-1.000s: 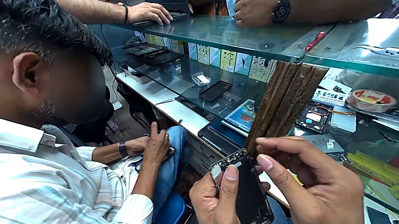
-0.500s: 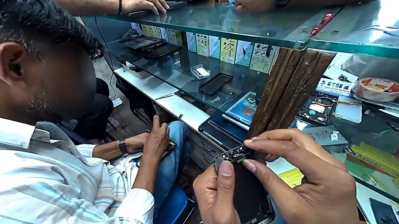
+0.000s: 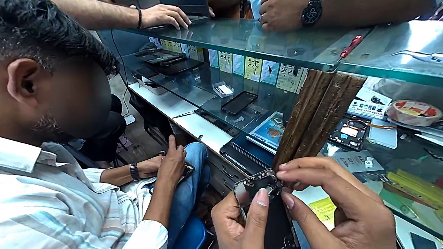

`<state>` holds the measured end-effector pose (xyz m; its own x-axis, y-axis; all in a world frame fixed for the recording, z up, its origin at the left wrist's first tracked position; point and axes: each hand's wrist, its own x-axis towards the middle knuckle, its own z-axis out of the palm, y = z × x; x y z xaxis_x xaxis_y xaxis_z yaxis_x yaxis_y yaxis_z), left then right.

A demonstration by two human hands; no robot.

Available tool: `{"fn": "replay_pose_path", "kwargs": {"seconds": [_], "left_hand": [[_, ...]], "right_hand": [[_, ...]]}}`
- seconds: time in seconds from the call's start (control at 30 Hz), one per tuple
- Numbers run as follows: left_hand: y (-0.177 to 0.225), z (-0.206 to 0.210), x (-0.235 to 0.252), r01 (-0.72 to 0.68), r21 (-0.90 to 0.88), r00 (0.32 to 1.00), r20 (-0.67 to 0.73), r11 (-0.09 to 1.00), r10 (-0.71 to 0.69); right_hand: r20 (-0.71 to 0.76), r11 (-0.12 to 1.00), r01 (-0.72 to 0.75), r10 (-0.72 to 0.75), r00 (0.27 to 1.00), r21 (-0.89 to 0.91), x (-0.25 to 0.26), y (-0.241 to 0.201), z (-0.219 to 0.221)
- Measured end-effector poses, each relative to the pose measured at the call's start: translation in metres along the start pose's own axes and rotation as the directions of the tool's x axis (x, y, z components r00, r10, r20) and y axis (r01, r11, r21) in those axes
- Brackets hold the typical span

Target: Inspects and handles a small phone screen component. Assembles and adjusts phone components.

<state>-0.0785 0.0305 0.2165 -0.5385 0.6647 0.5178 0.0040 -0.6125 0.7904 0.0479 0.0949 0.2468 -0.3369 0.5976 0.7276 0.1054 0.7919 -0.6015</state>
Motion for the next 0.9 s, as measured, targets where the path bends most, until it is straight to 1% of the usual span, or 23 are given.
{"fn": "replay_pose_path", "kwargs": {"seconds": [0.07, 0.17, 0.27, 0.37, 0.47, 0.57, 0.63, 0.7, 0.73, 0.77, 0.8, 0.83, 0.9], "left_hand": [[0.0, 0.0, 0.0, 0.001, 0.016, 1.0, -0.003, 1.0, -0.001], [0.0, 0.001, 0.001, 0.004, 0.032, 1.0, -0.007, 0.999, -0.004], [0.001, 0.002, 0.003, 0.077, 0.008, 0.997, 0.007, 0.997, -0.077], [0.003, 0.0, 0.004, 0.169, -0.009, 0.986, -0.001, 0.986, -0.169], [0.008, -0.007, 0.0, 0.216, 0.06, 0.976, 0.004, 0.975, -0.217], [0.011, -0.005, 0.001, 0.211, 0.071, 0.976, 0.04, 0.975, -0.215], [0.012, -0.003, 0.002, 0.223, 0.054, 0.974, 0.024, 0.973, -0.224], [0.01, -0.006, 0.005, 0.221, 0.097, 0.975, 0.018, 0.97, -0.224], [0.007, -0.01, 0.007, 0.201, 0.147, 0.977, 0.04, 0.969, -0.209], [0.003, -0.018, 0.009, 0.167, 0.2, 0.976, 0.106, 0.965, -0.191], [0.0, -0.021, 0.011, 0.141, 0.232, 0.975, 0.135, 0.962, -0.176], [-0.001, -0.019, 0.011, 0.145, 0.226, 0.977, 0.12, 0.963, -0.175], [0.005, -0.006, 0.009, 0.215, 0.155, 0.974, 0.035, 0.964, -0.223]], "right_hand": [[0.035, 0.995, 0.036, -0.033, 0.999, -0.096, 0.001, -0.002, -0.002], [0.088, 0.956, 0.145, -0.126, 0.988, -0.255, 0.002, -0.003, -0.002], [0.142, 0.925, 0.191, -0.151, 0.978, -0.33, 0.003, -0.001, 0.0], [0.148, 0.922, 0.185, -0.142, 0.979, -0.339, 0.004, -0.001, 0.001], [0.121, 0.938, 0.141, -0.108, 0.987, -0.317, 0.002, -0.009, 0.003], [0.133, 0.946, 0.105, -0.066, 0.989, -0.308, 0.004, -0.015, 0.001], [0.141, 0.951, 0.096, -0.056, 0.988, -0.294, 0.005, -0.016, 0.002], [0.151, 0.953, 0.09, -0.048, 0.987, -0.291, 0.006, -0.016, 0.002], [0.17, 0.952, 0.083, -0.033, 0.985, -0.296, 0.006, -0.014, 0.003], [0.183, 0.951, 0.082, -0.027, 0.983, -0.298, 0.005, -0.013, 0.004], [0.186, 0.951, 0.086, -0.031, 0.982, -0.298, 0.005, -0.012, 0.004], [0.188, 0.952, 0.088, -0.033, 0.982, -0.294, 0.005, -0.011, 0.004], [0.207, 0.953, 0.083, -0.023, 0.978, -0.29, 0.004, -0.009, 0.003]]}}
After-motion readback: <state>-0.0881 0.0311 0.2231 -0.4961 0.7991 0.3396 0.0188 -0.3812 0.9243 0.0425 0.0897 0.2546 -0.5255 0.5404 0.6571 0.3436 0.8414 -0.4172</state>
